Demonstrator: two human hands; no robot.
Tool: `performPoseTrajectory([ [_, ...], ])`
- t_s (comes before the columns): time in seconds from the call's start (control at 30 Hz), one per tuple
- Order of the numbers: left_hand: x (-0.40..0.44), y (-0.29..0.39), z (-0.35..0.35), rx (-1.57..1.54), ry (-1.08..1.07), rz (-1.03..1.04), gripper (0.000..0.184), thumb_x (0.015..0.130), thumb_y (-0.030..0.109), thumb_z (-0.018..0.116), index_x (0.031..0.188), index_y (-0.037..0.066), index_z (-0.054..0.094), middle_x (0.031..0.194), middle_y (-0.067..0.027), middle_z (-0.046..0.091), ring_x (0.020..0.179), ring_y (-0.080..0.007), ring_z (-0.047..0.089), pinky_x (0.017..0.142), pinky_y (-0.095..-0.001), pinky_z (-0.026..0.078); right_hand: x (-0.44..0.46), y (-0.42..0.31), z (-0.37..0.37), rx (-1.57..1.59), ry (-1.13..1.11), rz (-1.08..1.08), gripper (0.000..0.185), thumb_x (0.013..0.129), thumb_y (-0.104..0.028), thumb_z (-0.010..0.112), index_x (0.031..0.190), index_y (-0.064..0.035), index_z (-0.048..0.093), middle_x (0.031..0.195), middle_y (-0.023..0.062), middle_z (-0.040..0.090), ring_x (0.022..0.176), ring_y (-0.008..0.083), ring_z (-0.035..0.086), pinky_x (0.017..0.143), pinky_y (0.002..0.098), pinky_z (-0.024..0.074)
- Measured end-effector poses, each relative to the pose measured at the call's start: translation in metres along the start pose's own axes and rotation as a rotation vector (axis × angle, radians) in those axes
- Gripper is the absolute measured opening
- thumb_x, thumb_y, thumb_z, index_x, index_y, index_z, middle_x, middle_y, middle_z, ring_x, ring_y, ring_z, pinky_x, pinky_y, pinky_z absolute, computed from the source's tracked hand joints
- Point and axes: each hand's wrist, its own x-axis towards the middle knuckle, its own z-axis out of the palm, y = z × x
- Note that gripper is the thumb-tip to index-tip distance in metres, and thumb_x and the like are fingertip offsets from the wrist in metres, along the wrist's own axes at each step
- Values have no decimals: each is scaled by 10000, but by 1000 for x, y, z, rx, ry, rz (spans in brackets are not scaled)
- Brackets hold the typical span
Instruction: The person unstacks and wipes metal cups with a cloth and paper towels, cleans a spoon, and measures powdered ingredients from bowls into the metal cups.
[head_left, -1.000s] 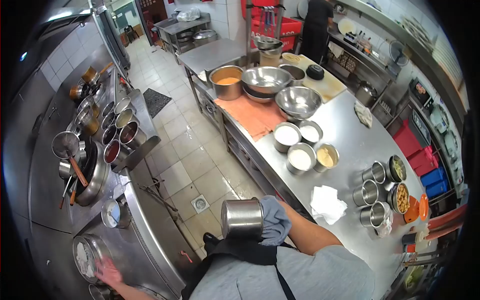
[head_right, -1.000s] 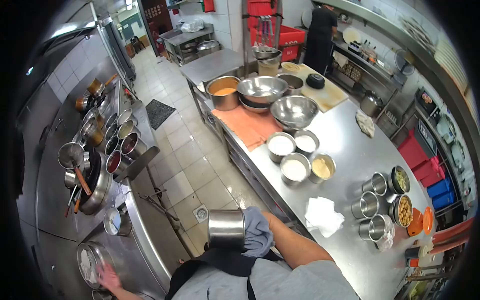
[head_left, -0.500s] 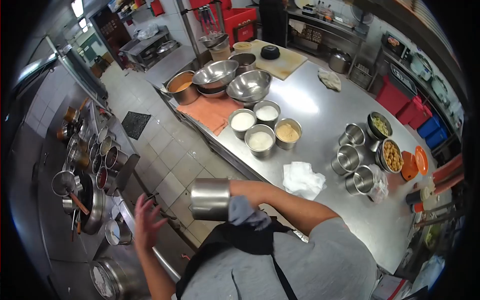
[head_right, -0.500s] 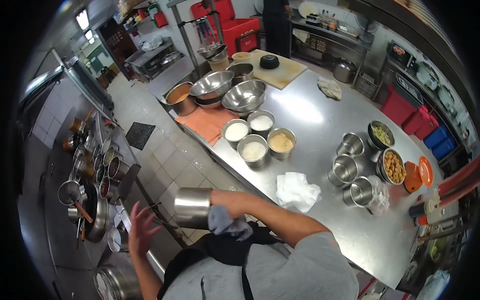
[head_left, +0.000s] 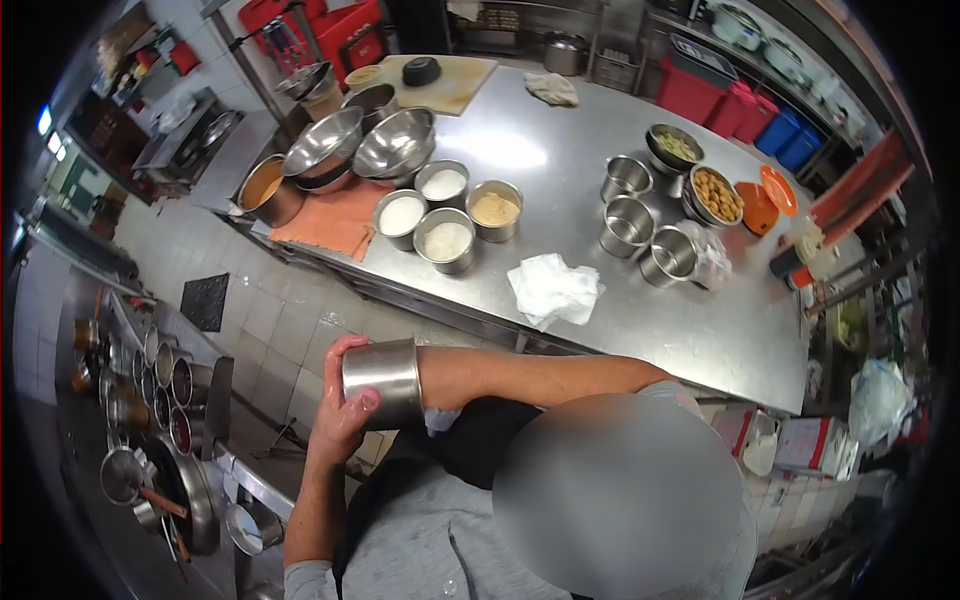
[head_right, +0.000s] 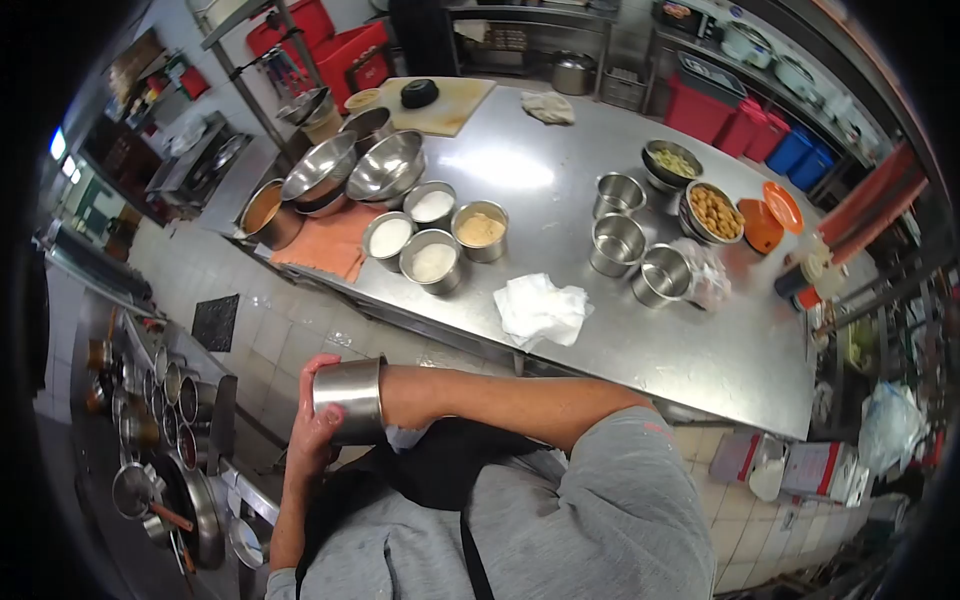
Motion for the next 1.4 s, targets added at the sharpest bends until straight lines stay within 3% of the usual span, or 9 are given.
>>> performPoseTrajectory([
  [0.23,17,-21,-11,50,-323,440,928,772,550,830,1450,58,429,1389,-199,454,1310,-352,469,1122,-488,369,-8,-26,103,-400,975,281,475,778,-244,725,1135,60,644,1061,248,669,1038,448,635,948,479,517],
  [0.3,23,-29,-10,62,-298,492,915,768,544,839,1432,59,437,1390,-204,448,1316,-359,462,1123,-497,368,-28,-45,50,-81,534,81,480,782,-251,718,1145,53,631,1026,245,660,1012,462,633,944,483,518],
  [0.37,24,-45,-1,34,-254,514,903,768,536,843,1423,61,441,1389,-207,447,1324,-360,453,1124,-502,366,-35,-66,45,-444,594,403,410,832,-232,714,1163,-1,640,1036,180,682,985,364,664,916,435,532],
  [0.5,19,-51,34,28,-261,555,883,766,483,858,1429,80,436,1384,-208,452,1344,-362,430,1130,-505,357,-76,-36,81,1074,998,531,277,919,-187,707,1164,-63,666,1095,62,709,952,151,657,859,329,543],
  [0.53,21,-42,38,75,-313,550,885,761,473,863,1430,83,436,1385,-209,452,1345,-364,429,1133,-505,354,-87,-34,80,713,877,545,281,957,-182,703,1215,-74,671,1143,23,700,960,69,601,839,291,538],
  [0.67,24,-14,67,179,-493,630,875,754,445,874,1424,84,443,1391,-206,452,1340,-371,437,1141,-497,345,-126,-17,54,126,436,147,454,892,-163,781,1315,-72,642,1207,42,695,1058,104,635,893,291,545],
  [0.93,14,-22,170,-58,-537,383,893,794,472,863,1461,100,400,1434,-179,434,1351,-322,443,1148,-471,351,-216,-37,76,1483,821,56,472,921,-130,748,1360,-31,607,1258,68,681,1142,139,647,992,290,549],
  [1.2,23,-73,364,-201,-589,323,1060,725,425,961,1494,99,309,1482,-176,361,1371,-321,427,1167,-454,352,-395,-83,49,635,1502,643,364,989,-191,675,1306,-17,639,1182,76,699,1046,153,655,922,320,549],
  [1.4,79,-78,478,467,-544,622,1004,722,376,929,1485,72,351,1475,-195,430,1414,-391,431,1204,-566,276,-490,-67,-16,-17,1349,842,363,897,-213,699,1184,6,665,1052,197,732,1017,316,710,918,405,532],
])
